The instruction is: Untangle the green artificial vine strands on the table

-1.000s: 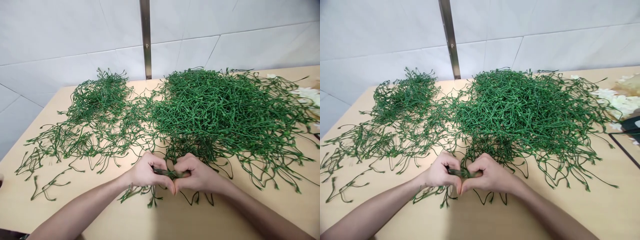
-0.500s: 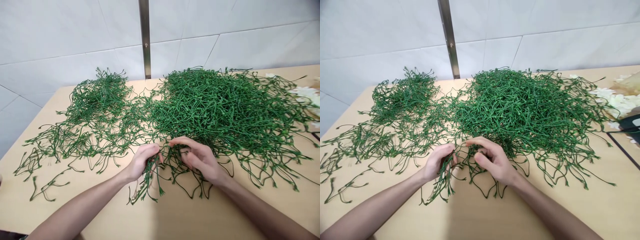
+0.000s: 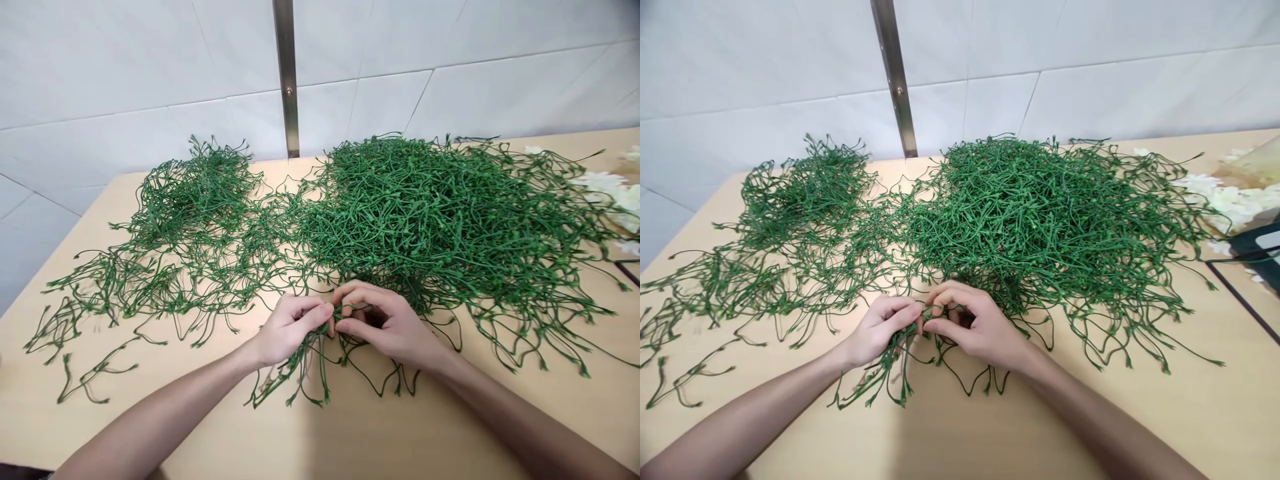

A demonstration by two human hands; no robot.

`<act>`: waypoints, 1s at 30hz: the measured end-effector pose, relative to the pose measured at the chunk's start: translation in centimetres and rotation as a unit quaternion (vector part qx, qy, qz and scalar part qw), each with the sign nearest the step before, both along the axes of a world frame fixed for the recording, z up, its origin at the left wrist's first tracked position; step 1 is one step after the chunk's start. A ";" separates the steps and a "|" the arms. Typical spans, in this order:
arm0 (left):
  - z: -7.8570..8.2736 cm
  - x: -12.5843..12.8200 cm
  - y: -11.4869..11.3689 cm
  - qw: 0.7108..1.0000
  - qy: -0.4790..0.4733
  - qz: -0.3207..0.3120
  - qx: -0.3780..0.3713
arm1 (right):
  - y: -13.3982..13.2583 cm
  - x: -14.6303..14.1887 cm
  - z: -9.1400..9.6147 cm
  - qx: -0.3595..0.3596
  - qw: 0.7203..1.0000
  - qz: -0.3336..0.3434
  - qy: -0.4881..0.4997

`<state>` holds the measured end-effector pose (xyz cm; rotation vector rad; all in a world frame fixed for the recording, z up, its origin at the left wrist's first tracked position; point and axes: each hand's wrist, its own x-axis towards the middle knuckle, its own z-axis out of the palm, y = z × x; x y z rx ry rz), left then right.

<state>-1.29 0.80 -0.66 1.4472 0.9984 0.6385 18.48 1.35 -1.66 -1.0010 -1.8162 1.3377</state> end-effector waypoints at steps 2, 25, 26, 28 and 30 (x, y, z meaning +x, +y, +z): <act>0.1 0.1 0.0 1.000 -0.009 -0.004 -0.008 | -0.1 0.0 -0.1 -0.040 0.999 0.012 -0.018; -1.4 -0.1 -0.6 0.999 -0.023 -0.046 -0.010 | -0.7 -0.4 0.2 0.152 0.983 0.081 -0.055; -1.5 -0.2 -0.6 0.999 -0.027 -0.047 0.004 | -0.8 -0.5 0.2 0.171 0.981 0.077 -0.049; -1.8 -0.2 -0.6 0.998 -0.033 -0.048 0.030 | -0.9 -0.5 0.3 0.211 0.974 0.068 -0.037; -2.0 -0.2 -0.6 0.997 -0.041 -0.048 0.050 | -1.0 -0.6 0.4 0.244 0.967 0.062 -0.031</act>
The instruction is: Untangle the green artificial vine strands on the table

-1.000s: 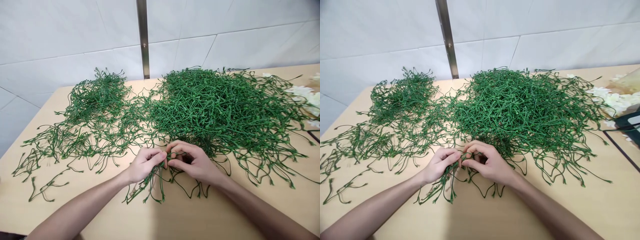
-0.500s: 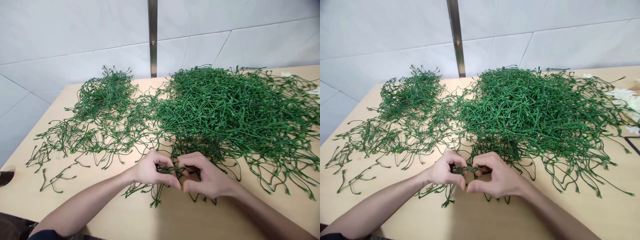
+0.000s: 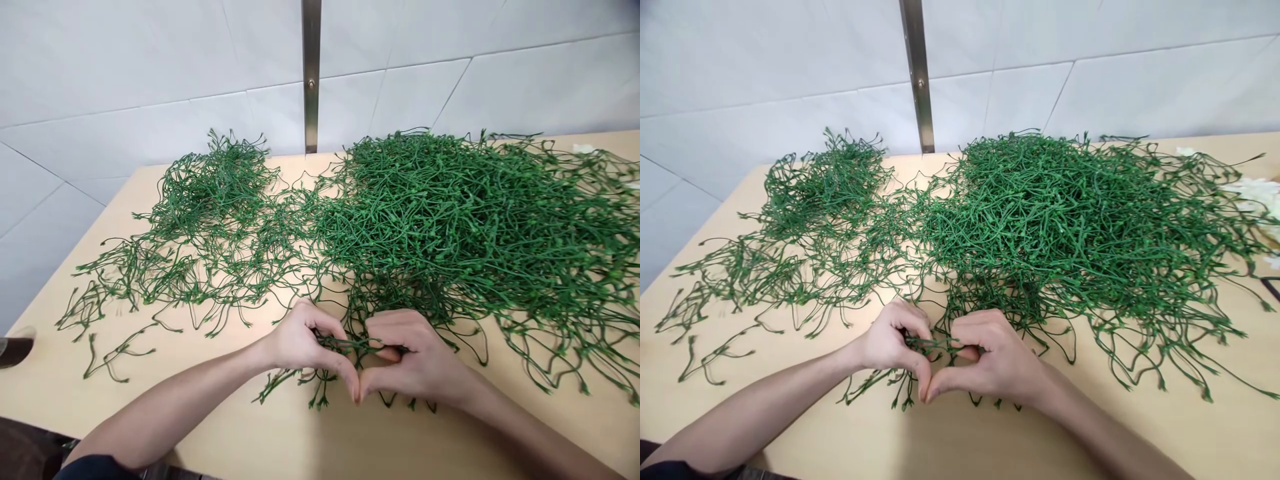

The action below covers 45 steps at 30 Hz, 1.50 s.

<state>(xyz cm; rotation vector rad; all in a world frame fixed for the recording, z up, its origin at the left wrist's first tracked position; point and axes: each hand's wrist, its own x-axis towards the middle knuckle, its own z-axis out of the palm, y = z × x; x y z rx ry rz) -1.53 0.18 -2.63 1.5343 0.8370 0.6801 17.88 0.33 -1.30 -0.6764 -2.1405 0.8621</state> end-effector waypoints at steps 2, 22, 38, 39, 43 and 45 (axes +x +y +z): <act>-0.2 0.0 0.0 1.000 -0.010 -0.005 0.013 | -0.1 0.0 0.0 0.016 1.000 0.005 -0.002; 0.4 0.0 0.4 0.980 -0.048 0.190 -0.030 | 0.8 1.6 0.8 0.059 0.981 -0.146 0.117; 0.0 0.2 0.6 0.974 -0.130 0.170 -0.069 | 1.2 1.7 0.9 0.140 0.963 -0.221 0.067; 0.3 0.3 0.7 0.977 -0.112 0.175 -0.044 | 1.2 1.5 0.9 0.135 0.966 -0.206 0.075; 1.2 0.5 0.9 0.980 -0.057 0.191 0.022 | 1.1 0.9 0.5 0.083 0.981 -0.130 0.115; 1.4 0.6 0.9 0.978 -0.044 0.201 0.032 | 1.0 0.7 0.2 0.057 0.987 -0.096 0.112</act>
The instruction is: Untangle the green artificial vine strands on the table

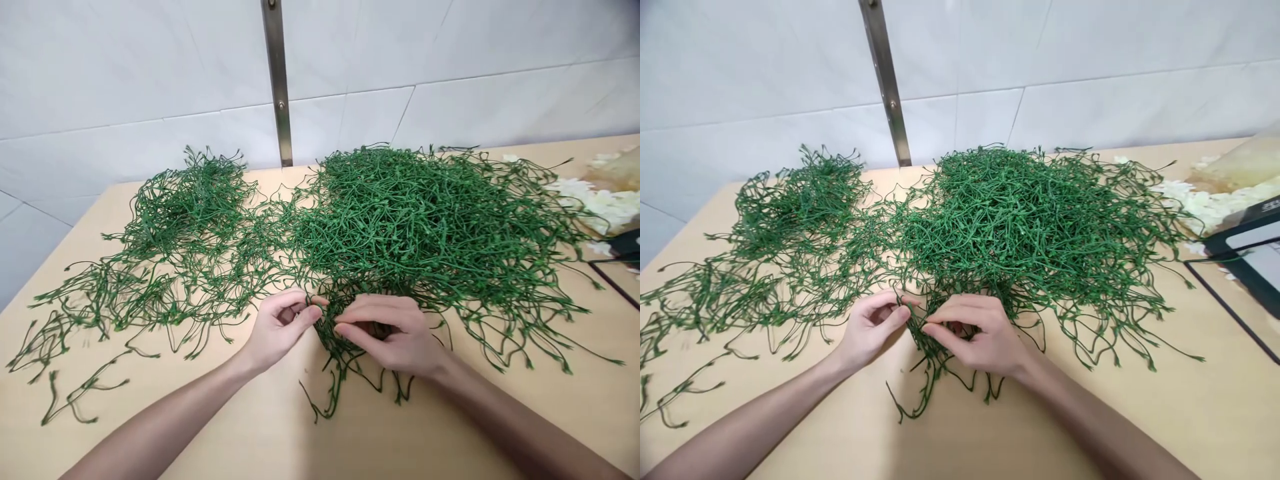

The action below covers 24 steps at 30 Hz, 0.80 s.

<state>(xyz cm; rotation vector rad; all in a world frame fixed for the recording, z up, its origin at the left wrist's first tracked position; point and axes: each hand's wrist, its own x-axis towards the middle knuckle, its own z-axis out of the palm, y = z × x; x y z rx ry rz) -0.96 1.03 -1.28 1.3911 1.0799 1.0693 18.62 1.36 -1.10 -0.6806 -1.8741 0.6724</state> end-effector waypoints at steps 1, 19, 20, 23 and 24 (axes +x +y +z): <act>0.0 0.0 0.0 1.000 0.004 0.008 0.003 | 0.0 -0.1 -0.1 -0.011 1.000 0.016 -0.009; -0.1 0.2 -0.3 0.996 -0.083 0.029 0.026 | 0.1 0.2 0.7 -0.042 0.999 0.025 -0.016; -0.1 0.2 -0.3 0.995 -0.089 0.028 0.024 | 0.2 0.1 0.6 -0.043 0.999 0.024 -0.014; -0.3 0.2 -0.3 0.993 -0.112 0.012 0.023 | 0.2 0.2 0.3 -0.046 0.999 0.005 -0.013; -0.4 0.1 -0.3 0.993 -0.120 0.005 0.020 | 0.3 0.2 0.3 -0.047 0.999 -0.003 -0.015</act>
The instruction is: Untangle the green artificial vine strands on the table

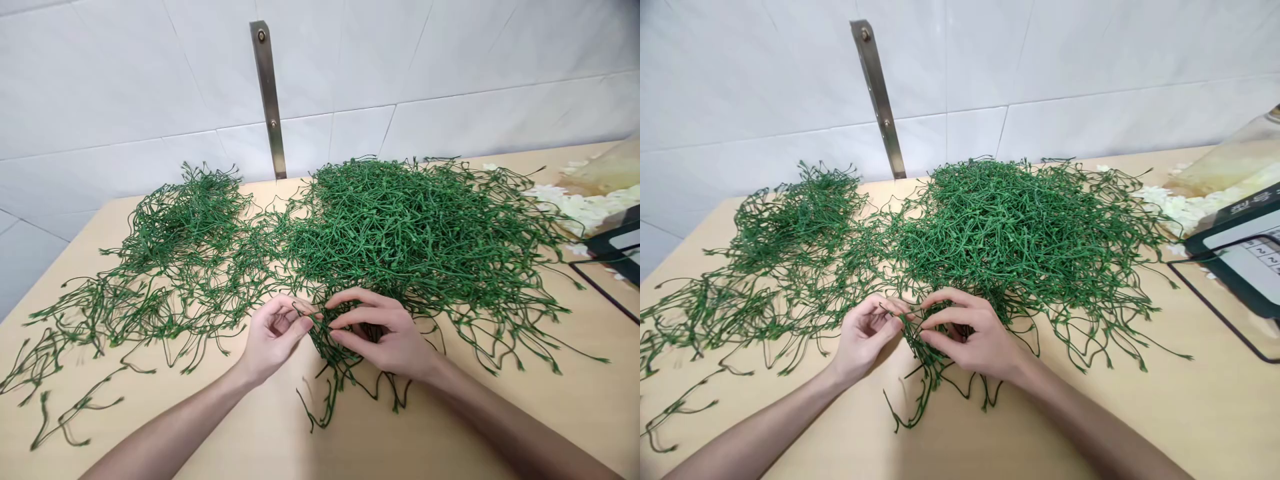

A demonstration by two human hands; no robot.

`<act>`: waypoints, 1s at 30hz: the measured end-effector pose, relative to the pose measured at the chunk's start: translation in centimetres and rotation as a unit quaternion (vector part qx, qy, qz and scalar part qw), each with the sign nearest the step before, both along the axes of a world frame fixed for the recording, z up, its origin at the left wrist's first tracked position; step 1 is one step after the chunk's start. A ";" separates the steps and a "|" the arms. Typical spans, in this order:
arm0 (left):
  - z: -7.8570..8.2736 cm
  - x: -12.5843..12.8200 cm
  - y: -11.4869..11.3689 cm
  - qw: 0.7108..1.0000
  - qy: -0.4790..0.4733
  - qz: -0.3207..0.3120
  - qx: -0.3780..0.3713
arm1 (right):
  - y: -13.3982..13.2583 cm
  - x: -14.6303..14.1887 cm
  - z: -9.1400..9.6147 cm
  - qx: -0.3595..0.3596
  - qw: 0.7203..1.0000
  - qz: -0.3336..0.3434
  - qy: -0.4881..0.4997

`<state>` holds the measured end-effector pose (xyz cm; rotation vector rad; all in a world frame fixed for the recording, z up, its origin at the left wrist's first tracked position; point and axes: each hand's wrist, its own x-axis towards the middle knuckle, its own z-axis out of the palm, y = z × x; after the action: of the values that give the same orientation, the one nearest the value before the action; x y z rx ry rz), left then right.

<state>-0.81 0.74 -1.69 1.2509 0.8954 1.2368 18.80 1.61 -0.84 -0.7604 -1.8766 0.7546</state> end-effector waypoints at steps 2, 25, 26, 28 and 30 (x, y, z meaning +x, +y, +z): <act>-0.1 -0.1 0.0 1.000 -0.016 -0.018 -0.014 | 0.0 0.0 -0.1 -0.001 1.000 -0.002 -0.002; -0.1 -0.1 0.0 0.989 0.072 -0.061 -0.110 | -0.1 -0.2 0.0 0.180 0.977 -0.081 -0.083; -0.3 -0.1 0.0 0.989 0.072 -0.063 -0.116 | -0.1 -0.1 -0.1 0.195 0.972 -0.092 -0.093; -0.6 0.0 0.0 0.988 0.069 -0.066 -0.123 | -0.2 0.1 -0.3 0.213 0.966 -0.098 -0.108; -0.7 0.1 0.0 0.988 0.067 -0.064 -0.122 | -0.3 0.4 -0.7 0.226 0.959 -0.111 -0.132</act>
<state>-0.73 0.69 -2.39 1.1847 1.0135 0.9204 19.24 1.34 -1.54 -0.7824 -2.0522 0.0701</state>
